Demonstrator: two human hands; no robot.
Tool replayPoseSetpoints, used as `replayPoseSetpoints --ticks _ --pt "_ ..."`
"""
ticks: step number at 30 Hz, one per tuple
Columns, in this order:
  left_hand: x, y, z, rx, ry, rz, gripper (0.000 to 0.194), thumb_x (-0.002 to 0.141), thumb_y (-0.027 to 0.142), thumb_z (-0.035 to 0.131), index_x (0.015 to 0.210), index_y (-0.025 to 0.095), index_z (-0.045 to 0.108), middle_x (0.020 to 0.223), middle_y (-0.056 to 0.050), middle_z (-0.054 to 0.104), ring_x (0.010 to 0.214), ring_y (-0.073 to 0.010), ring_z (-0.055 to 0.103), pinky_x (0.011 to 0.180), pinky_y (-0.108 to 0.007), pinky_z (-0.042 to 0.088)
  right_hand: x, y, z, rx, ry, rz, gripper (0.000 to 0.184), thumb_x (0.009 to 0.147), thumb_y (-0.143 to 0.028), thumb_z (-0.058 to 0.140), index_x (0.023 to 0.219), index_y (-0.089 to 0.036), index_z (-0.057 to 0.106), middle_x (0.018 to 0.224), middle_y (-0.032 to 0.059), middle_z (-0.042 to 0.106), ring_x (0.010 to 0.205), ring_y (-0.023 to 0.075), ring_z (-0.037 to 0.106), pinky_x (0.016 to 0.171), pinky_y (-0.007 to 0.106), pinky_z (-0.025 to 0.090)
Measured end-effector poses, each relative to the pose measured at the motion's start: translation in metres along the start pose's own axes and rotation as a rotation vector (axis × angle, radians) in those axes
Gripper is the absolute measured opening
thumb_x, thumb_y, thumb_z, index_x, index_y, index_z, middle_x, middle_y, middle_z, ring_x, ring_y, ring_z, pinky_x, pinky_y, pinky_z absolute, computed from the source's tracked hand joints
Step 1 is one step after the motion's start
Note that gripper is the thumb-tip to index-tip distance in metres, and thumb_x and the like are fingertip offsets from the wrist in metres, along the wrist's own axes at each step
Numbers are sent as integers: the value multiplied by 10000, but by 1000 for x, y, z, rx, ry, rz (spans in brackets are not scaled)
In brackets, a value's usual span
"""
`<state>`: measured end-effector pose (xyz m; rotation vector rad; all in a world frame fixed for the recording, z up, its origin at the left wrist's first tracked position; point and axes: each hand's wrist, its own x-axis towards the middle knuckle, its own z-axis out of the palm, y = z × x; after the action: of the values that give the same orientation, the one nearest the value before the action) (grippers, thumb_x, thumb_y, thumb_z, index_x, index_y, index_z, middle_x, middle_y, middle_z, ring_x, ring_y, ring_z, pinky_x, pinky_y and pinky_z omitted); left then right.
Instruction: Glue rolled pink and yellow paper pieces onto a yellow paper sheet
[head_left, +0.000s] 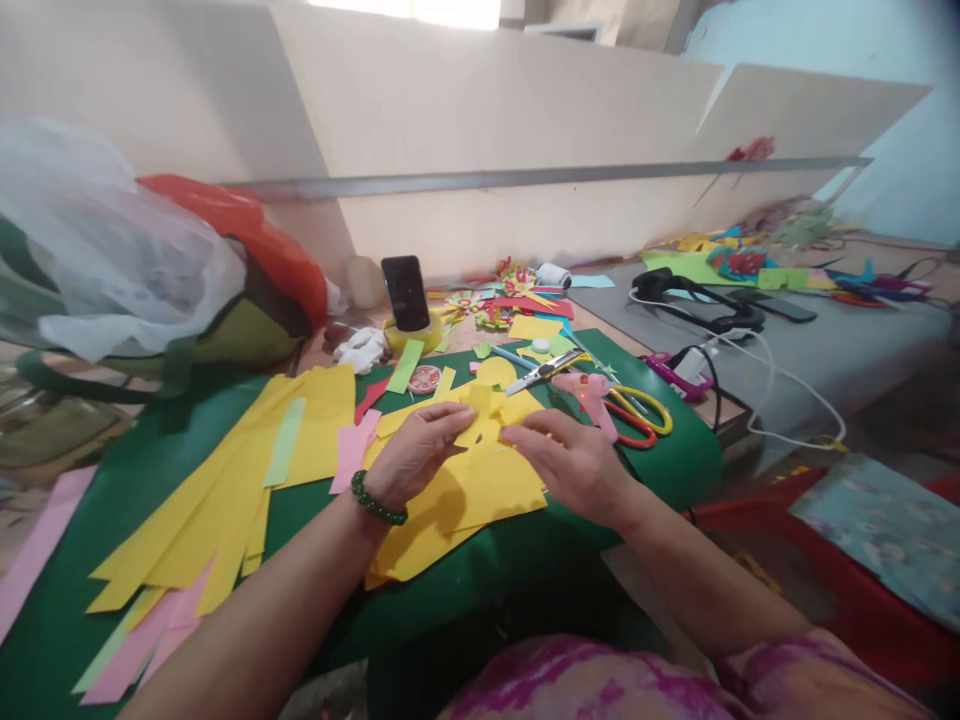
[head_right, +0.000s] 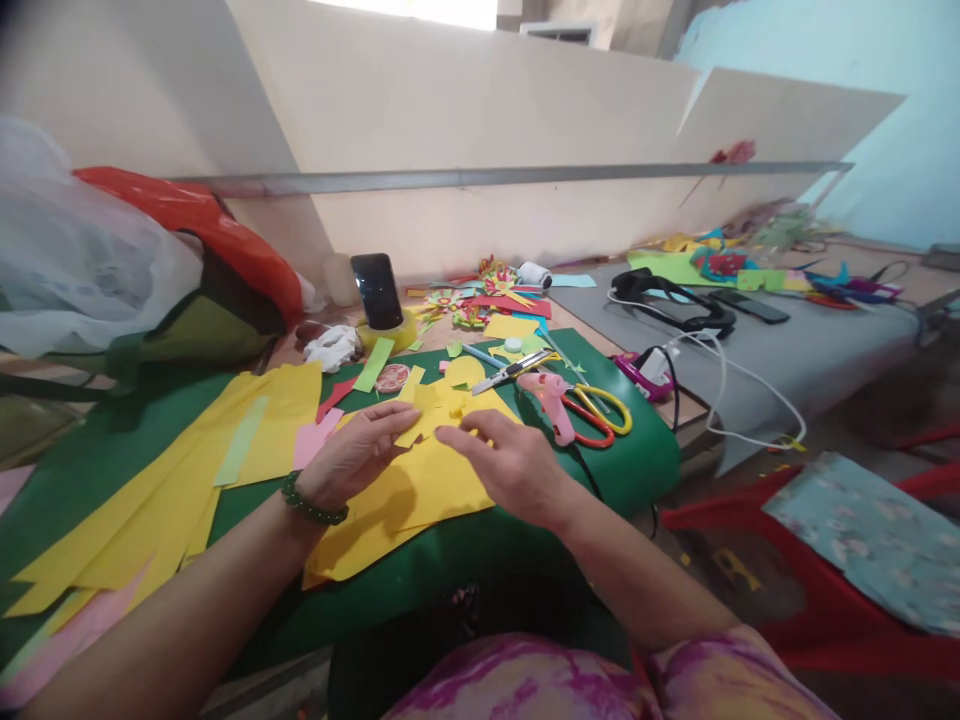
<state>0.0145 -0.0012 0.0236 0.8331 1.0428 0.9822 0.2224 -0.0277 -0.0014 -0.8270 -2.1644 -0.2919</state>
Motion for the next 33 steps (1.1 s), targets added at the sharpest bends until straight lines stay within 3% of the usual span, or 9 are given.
replayPoseSetpoints --ticks 4,9,12,15,19,21,26,33 --pt "-4 -4 3 51 -117 18 309 533 331 854 681 156 646 645 37 578 645 -91 527 628 -228 424 14 -6 16 -9 35 -93 290 900 -67 474 977 -242 693 841 35 641 710 105 595 579 190 462" --pt "-3 -5 2 -2 -120 -10 343 500 331 873 699 158 655 671 40 585 656 -81 538 634 -215 435 15 -6 20 186 48 -33 191 937 -157 505 870 -207 677 816 41 619 747 115 603 655 207 498" --pt "-2 -5 1 27 -109 26 342 505 344 868 703 156 663 688 30 602 662 -89 556 629 -216 448 13 -6 21 442 7 108 142 928 -217 544 842 -194 655 814 34 606 715 108 594 636 209 504" --pt "-1 -6 1 101 -96 81 315 526 359 851 676 155 664 678 19 617 658 -102 577 650 -232 471 12 -7 23 631 12 358 123 887 -255 590 795 -185 631 759 15 589 630 98 543 553 207 467" --pt "-3 -7 3 227 -79 158 259 588 372 804 672 160 682 655 5 640 653 -120 599 663 -248 483 14 -6 26 824 10 714 232 801 -387 657 718 -178 599 667 -2 578 590 107 505 520 231 427" --pt "-4 -7 4 295 -76 203 236 611 372 778 657 160 688 632 -2 644 647 -128 602 649 -249 479 15 -5 27 894 -7 816 293 748 -447 687 692 -176 591 631 -13 560 561 101 471 509 238 404" --pt "-6 -6 6 399 -81 263 203 647 365 721 650 164 696 607 -11 654 627 -136 598 628 -250 477 19 -3 26 945 -18 887 324 700 -468 709 651 -176 579 563 -48 483 510 75 372 482 237 332" --pt "-7 -7 5 464 -102 314 169 668 335 680 633 169 685 599 -12 658 621 -139 594 613 -248 477 20 -4 27 953 -48 934 326 683 -465 701 610 -185 551 515 -63 442 476 71 355 452 240 284"
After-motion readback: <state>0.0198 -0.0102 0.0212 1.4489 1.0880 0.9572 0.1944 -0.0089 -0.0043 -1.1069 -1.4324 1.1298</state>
